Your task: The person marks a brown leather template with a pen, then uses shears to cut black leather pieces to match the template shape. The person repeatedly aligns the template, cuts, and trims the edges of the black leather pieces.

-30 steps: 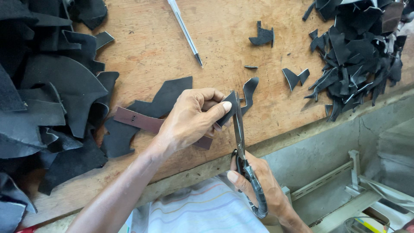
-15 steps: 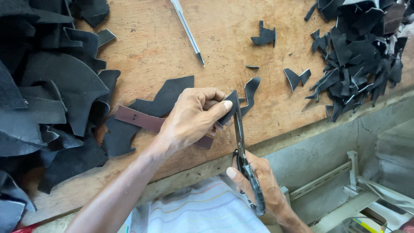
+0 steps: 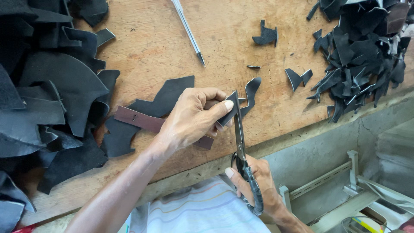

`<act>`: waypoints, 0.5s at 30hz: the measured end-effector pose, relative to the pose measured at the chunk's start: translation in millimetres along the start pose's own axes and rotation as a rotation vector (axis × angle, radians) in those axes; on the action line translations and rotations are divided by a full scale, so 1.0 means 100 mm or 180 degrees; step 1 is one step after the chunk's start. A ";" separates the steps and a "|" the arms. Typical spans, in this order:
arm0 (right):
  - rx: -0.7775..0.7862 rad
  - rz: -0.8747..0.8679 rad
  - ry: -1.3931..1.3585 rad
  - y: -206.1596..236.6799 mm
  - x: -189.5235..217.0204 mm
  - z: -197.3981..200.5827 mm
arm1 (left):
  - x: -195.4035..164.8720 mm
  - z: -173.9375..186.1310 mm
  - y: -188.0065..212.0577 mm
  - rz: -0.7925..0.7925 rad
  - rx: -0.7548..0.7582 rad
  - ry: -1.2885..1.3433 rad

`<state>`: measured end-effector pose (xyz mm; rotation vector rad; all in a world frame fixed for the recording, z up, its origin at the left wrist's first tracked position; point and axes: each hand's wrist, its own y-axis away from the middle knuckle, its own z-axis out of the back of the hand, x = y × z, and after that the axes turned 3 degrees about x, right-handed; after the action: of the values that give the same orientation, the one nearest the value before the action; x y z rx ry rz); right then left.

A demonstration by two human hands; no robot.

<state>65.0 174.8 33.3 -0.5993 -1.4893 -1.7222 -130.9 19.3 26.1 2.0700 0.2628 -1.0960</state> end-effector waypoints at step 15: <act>-0.0186 -0.0065 0.0261 0.02 0.02 0.07 | 0.01 -0.09 -0.01 0.0087 0.0283 -0.0140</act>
<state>64.6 181.2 37.6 -0.5389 -1.3965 -1.7899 -125.2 26.5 28.0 2.1186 0.1662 -1.1539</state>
